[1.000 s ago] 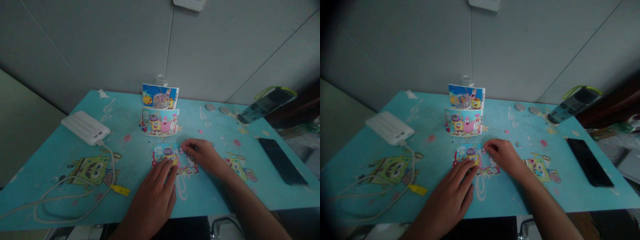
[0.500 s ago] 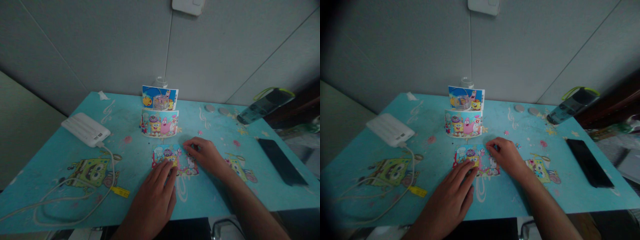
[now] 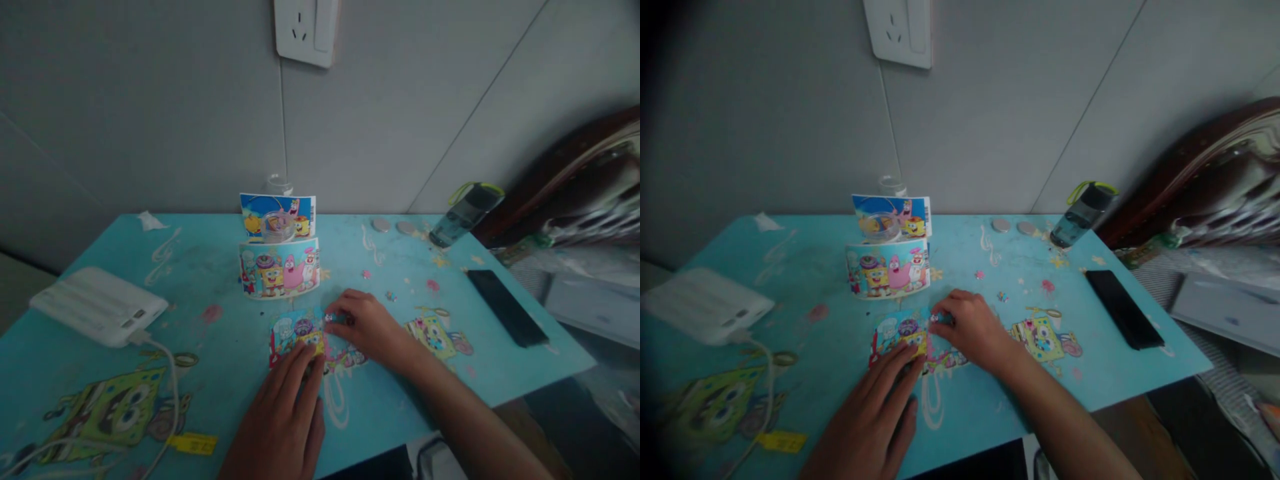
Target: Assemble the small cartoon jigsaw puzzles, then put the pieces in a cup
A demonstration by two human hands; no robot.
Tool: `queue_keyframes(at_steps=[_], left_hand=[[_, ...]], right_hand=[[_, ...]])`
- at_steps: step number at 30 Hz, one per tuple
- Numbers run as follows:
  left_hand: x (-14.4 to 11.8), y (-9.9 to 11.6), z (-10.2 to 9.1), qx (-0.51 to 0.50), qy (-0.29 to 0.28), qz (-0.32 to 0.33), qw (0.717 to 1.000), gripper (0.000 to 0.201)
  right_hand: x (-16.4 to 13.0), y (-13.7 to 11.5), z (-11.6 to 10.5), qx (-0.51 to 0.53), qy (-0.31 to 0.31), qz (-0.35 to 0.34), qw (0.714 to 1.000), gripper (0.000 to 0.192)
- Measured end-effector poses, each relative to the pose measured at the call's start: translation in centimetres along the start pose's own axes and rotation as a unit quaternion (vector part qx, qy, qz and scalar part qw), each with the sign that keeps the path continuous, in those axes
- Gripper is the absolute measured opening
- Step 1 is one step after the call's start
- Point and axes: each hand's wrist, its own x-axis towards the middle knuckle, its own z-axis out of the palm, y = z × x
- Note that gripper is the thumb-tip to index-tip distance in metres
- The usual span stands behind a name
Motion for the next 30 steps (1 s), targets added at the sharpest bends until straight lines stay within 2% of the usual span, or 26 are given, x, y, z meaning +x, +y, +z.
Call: queue_keyframes(at_steps=[6, 11, 13, 16, 19, 30], left_hand=[[0.4, -0.3, 0.0, 0.026, 0.033, 0.031, 0.999, 0.052], [0.4, -0.2, -0.1, 0.039, 0.026, 0.04, 0.998, 0.052], [0.4, -0.1, -0.2, 0.043, 0.02, 0.037, 0.998, 0.053], [0.5, 0.2, -0.5, 0.046, 0.017, 0.03, 0.998, 0.053], [0.5, 0.4, -0.9, 0.044, 0.01, 0.016, 0.999, 0.052], [0.1, 0.4, -0.6, 0.009, -0.02, -0.007, 1.0, 0.057]], right_hand=[[0.1, -0.1, -0.7, 0.066, 0.02, 0.011, 0.998, 0.006], [0.0, 3.0, -3.7, 0.051, 0.169, 0.103, 0.979, 0.015], [0.0, 4.5, -4.5, 0.035, 0.193, 0.138, 0.971, 0.018], [0.1, 5.6, -4.7, 0.035, 0.161, 0.154, 0.974, 0.021], [0.2, 5.6, -4.2, 0.047, 0.131, 0.15, 0.979, 0.021], [0.0, 6.0, -4.0, 0.005, 0.088, 0.112, 0.99, 0.021]])
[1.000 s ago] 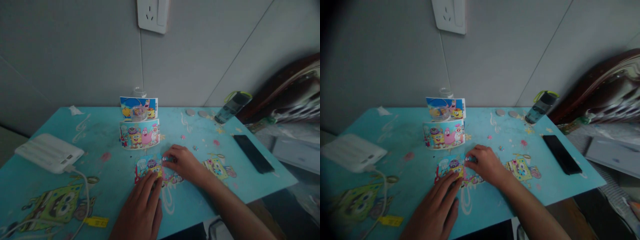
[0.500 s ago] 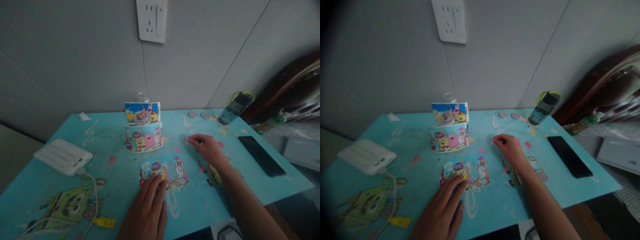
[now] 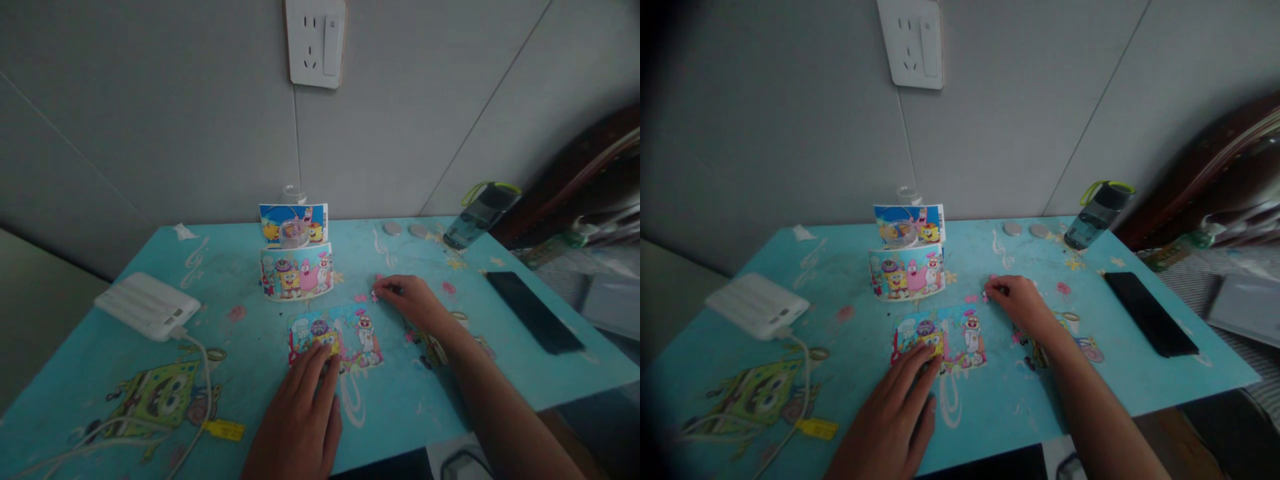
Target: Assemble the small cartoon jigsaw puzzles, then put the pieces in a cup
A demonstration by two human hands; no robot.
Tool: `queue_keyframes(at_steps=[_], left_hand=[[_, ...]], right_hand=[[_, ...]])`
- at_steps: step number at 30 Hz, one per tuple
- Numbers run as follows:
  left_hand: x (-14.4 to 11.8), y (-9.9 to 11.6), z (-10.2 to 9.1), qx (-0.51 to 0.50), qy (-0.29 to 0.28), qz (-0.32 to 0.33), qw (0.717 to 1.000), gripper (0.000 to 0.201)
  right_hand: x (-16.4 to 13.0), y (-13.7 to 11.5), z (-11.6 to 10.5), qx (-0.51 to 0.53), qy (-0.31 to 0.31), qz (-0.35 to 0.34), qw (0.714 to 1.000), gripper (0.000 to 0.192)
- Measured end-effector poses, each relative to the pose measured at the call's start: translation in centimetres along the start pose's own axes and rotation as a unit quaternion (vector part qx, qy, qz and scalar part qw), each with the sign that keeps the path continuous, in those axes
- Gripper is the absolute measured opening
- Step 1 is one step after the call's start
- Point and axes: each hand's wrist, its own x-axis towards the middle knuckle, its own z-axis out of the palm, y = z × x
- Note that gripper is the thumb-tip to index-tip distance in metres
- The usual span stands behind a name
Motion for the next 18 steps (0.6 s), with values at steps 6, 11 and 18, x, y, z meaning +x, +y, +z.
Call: queue_keyframes(at_steps=[6, 11, 18], left_hand=[[-0.2, 0.0, 0.0, -0.019, -0.01, -0.009, 1.0, 0.057], [0.1, 0.0, -0.2, -0.016, -0.006, -0.008, 1.0, 0.056], [0.0, 0.1, 0.0, -0.023, -0.03, -0.016, 0.999, 0.058]], right_hand=[[0.1, 1.0, -2.0, -0.07, 0.116, 0.054, 0.989, 0.025], [0.1, 1.3, -2.1, -0.07, 0.137, 0.037, 0.987, 0.026], [-0.1, -1.1, 1.2, -0.036, 0.011, -0.099, 0.994, 0.018]])
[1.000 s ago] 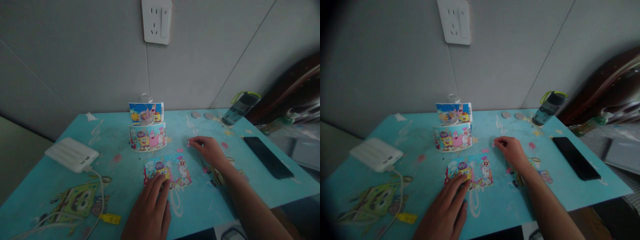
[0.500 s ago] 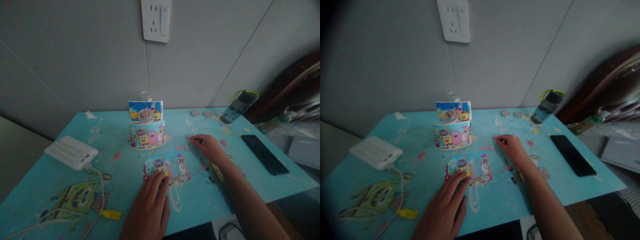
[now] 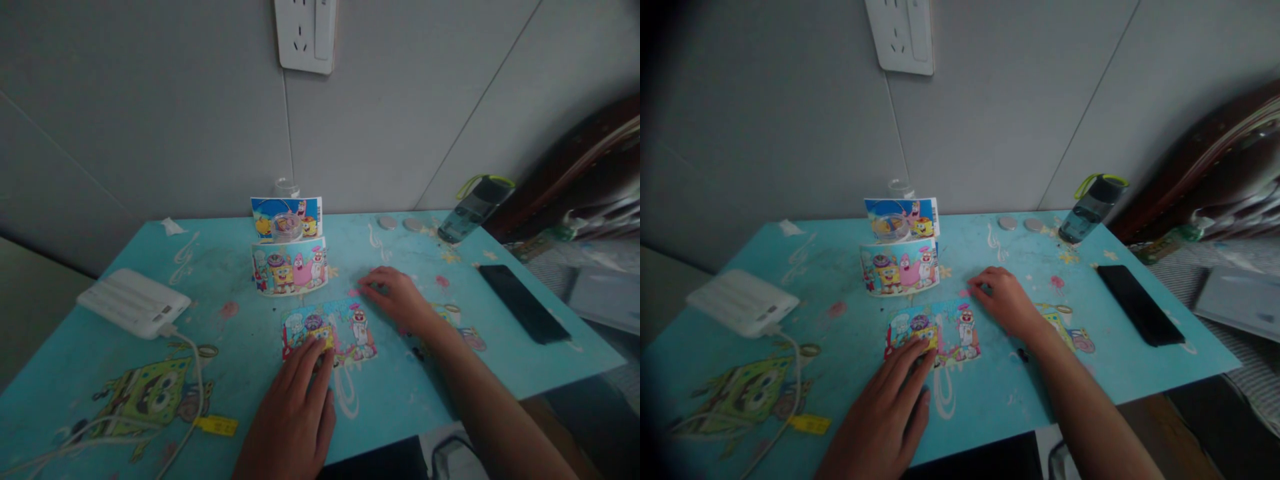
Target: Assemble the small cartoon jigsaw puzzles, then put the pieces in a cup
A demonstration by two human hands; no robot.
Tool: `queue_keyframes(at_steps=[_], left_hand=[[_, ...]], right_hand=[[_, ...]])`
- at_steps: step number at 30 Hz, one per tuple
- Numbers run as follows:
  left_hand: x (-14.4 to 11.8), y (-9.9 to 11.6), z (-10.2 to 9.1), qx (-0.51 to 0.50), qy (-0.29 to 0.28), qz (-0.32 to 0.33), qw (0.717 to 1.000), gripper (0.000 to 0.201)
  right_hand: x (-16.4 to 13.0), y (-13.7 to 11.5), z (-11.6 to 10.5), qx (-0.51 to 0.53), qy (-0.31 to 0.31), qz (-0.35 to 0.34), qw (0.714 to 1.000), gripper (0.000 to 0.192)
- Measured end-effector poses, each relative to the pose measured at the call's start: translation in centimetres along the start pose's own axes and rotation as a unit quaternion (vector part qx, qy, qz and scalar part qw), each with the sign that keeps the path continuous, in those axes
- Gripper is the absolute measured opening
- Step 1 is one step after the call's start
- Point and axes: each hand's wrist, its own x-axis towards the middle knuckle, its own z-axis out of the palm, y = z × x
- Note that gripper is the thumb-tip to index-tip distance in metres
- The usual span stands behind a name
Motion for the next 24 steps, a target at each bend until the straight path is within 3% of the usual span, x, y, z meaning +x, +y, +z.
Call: queue_keyframes(at_steps=[4, 17, 24], left_hand=[[-0.2, 0.1, 0.0, -0.007, 0.006, -0.004, 1.0, 0.057], [0.2, 0.6, -0.7, -0.02, -0.002, -0.024, 0.999, 0.055], [0.1, 0.6, -0.6, -0.028, -0.014, -0.028, 0.999, 0.056]], right_hand=[[0.0, -0.5, 0.5, -0.021, -0.041, -0.015, 0.999, 0.016], [0.1, 0.1, 0.8, -0.016, -0.031, 0.019, 0.999, 0.013], [-0.1, -1.3, 0.1, 0.044, -0.031, 0.052, 0.997, 0.016]])
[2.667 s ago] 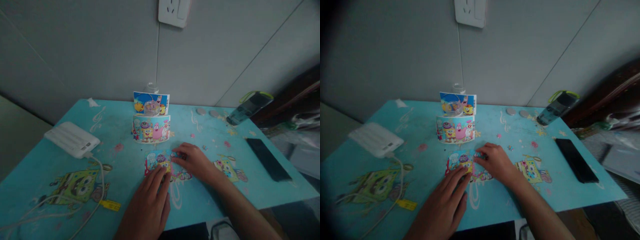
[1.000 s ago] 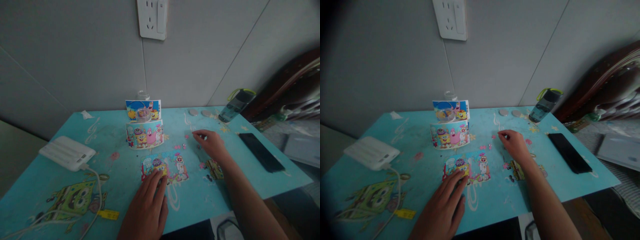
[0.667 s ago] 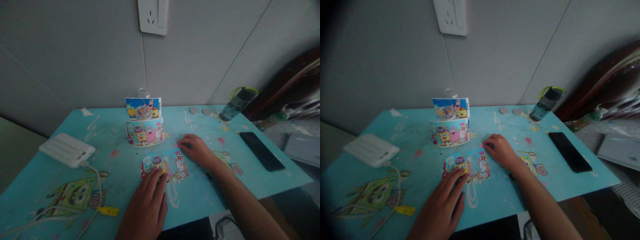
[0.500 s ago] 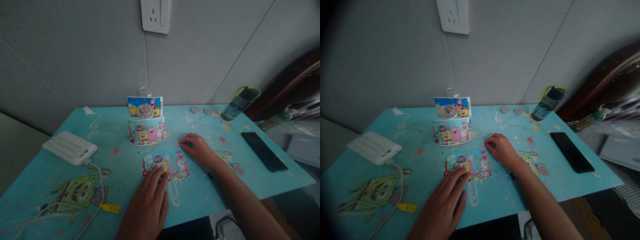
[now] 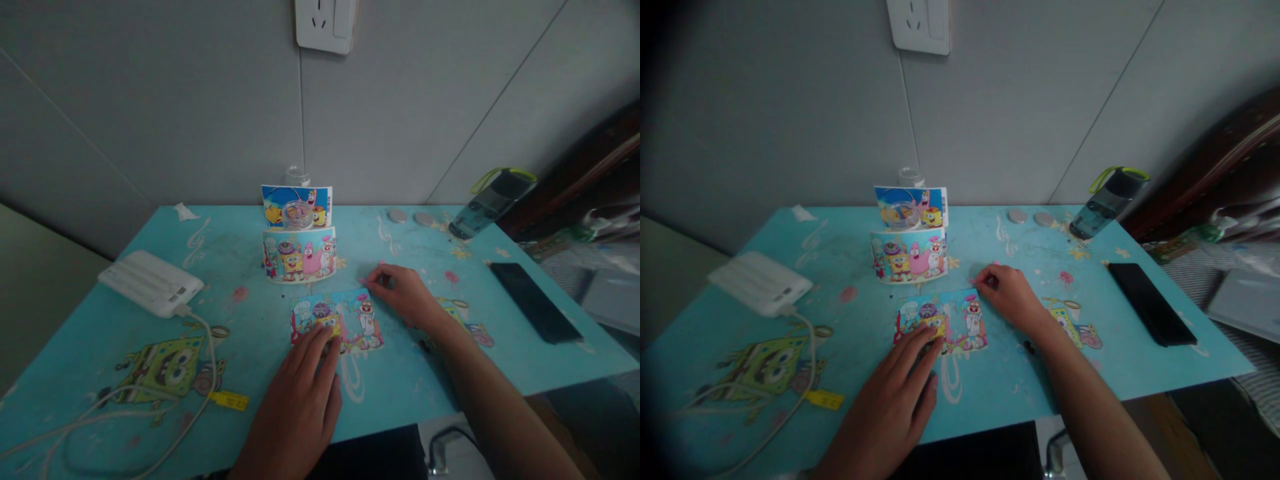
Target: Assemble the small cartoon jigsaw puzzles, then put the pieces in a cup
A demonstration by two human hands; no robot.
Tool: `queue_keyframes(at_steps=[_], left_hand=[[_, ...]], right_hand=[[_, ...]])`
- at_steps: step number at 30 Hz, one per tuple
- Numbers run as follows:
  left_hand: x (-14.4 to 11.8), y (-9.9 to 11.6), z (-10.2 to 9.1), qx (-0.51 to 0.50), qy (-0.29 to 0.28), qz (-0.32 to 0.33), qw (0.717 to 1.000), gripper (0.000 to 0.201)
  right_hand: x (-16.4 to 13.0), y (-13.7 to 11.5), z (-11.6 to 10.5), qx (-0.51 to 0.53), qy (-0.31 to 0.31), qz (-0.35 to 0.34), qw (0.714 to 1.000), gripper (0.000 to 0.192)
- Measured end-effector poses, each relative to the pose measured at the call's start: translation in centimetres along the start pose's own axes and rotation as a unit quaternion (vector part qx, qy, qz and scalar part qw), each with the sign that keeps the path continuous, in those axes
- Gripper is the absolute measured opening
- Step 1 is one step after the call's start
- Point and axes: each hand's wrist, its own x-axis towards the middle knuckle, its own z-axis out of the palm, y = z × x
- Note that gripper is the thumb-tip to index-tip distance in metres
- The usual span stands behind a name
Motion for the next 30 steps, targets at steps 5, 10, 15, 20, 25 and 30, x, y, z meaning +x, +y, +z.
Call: queue_keyframes(at_steps=[5, 10, 15, 20, 25, 30], left_hand=[[0.0, 0.0, -0.1, -0.009, 0.004, -0.001, 1.0, 0.054], [0.0, 0.2, -0.1, -0.017, 0.009, -0.001, 1.0, 0.055], [0.1, 0.2, -0.1, -0.007, 0.005, 0.0, 1.0, 0.055], [0.1, 0.1, -0.3, -0.004, 0.0, -0.001, 1.0, 0.055], [0.2, 0.2, -0.4, -0.004, -0.001, -0.004, 1.0, 0.056], [0.2, 0.3, -0.5, -0.006, -0.002, -0.003, 1.0, 0.055]], right_hand=[[-1.0, -1.6, -1.2, 0.054, 0.005, -0.041, 0.998, 0.031], [-3.3, -3.8, -1.0, 0.134, -0.035, -0.012, 0.99, 0.03], [-5.6, -4.8, 0.3, 0.192, -0.094, 0.093, 0.972, 0.022], [-5.8, -4.5, 1.2, 0.187, -0.094, 0.102, 0.972, 0.017], [-5.6, -4.2, 2.3, 0.168, -0.093, 0.029, 0.981, 0.013], [-5.6, -4.0, 2.6, 0.104, -0.063, -0.024, 0.992, 0.015]])
